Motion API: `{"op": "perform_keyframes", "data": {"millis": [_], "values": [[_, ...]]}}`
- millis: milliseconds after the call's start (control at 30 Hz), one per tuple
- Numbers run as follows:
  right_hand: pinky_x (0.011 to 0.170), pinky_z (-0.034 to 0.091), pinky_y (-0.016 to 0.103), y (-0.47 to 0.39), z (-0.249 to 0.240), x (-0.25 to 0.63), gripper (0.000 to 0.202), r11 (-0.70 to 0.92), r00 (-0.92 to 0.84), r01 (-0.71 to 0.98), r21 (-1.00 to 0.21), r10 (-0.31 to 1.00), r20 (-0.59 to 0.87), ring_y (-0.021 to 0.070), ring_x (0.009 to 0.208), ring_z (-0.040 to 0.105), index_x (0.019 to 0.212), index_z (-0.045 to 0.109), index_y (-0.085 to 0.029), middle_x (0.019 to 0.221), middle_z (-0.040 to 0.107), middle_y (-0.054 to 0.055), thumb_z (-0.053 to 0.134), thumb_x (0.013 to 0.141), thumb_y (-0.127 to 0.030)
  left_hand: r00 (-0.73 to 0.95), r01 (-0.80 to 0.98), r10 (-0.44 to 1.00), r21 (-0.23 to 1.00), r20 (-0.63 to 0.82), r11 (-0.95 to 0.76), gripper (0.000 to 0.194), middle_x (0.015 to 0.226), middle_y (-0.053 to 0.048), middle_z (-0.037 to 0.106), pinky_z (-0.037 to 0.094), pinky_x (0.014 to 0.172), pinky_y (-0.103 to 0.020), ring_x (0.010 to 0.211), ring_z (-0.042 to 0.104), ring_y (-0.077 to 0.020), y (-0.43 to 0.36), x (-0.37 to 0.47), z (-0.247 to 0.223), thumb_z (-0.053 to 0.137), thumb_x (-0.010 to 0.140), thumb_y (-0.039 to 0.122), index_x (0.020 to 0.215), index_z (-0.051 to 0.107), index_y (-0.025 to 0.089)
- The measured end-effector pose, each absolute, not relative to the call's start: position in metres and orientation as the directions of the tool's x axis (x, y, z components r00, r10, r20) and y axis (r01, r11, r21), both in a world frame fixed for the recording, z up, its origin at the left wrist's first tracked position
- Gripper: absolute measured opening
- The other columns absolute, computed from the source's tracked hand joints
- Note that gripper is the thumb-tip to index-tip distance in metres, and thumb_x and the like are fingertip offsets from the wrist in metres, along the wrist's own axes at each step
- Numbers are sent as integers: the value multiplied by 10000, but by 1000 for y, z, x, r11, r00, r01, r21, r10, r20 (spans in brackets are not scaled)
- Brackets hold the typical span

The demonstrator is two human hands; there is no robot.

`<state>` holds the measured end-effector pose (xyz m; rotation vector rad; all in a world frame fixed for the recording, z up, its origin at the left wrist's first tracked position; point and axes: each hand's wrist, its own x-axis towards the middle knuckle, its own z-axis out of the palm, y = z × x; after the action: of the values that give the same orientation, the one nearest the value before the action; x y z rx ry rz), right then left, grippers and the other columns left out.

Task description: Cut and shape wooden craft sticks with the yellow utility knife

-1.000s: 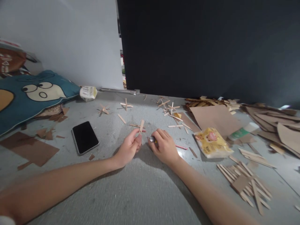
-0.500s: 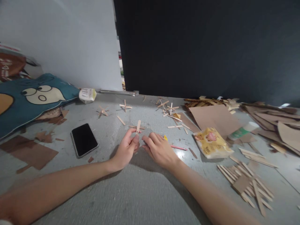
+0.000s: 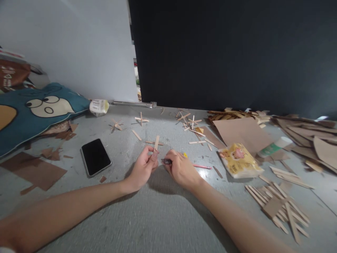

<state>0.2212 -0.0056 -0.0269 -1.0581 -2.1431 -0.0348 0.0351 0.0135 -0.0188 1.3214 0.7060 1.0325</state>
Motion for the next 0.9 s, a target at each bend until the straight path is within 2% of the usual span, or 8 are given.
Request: {"op": "perform_keyframes", "data": {"millis": [100, 267, 567, 700, 900], "values": [[654, 538, 309, -5, -29, 223, 92, 696, -366, 655, -294, 633, 682, 185, 717, 666, 1044, 540, -214, 890, 682, 71, 455, 1070, -191, 422, -166, 900, 985, 110, -42, 547, 555, 128, 330, 236, 483, -235, 483, 262, -89, 14, 35, -17, 583, 919, 752, 947, 449, 223], [652, 537, 287, -7, -25, 228, 104, 738, -338, 642, -209, 517, 786, 186, 746, 681, 1156, 559, -233, 877, 706, 56, 510, 1076, -187, 499, -120, 863, 993, 77, -19, 545, 588, 97, 328, 243, 512, -253, 526, 295, -99, 13, 35, -14, 525, 950, 741, 863, 504, 203], [695, 481, 348, -7, -20, 229, 184, 712, -420, 695, -96, 511, 750, 228, 749, 586, 1150, 638, -200, 842, 702, 76, 483, 1068, -144, 568, -124, 821, 992, 50, 25, 572, 725, 65, 336, 265, 578, -264, 605, 306, -101, 8, 36, -7, 529, 934, 769, 822, 418, 220], [675, 452, 346, -5, -21, 230, 185, 699, -412, 710, -86, 510, 755, 230, 731, 544, 1076, 627, -199, 794, 654, 62, 471, 1048, -103, 607, -147, 793, 988, 50, 50, 578, 717, 69, 323, 243, 570, -265, 597, 279, -97, 6, 35, -4, 543, 931, 767, 804, 403, 220], [705, 454, 345, -5, -22, 230, 291, 703, -457, 706, -86, 545, 703, 245, 797, 557, 1094, 613, -189, 876, 647, 83, 416, 975, -11, 647, -185, 758, 981, 75, 60, 558, 699, 77, 297, 233, 566, -265, 586, 261, -92, 7, 36, -8, 553, 951, 731, 796, 399, 218]]}}
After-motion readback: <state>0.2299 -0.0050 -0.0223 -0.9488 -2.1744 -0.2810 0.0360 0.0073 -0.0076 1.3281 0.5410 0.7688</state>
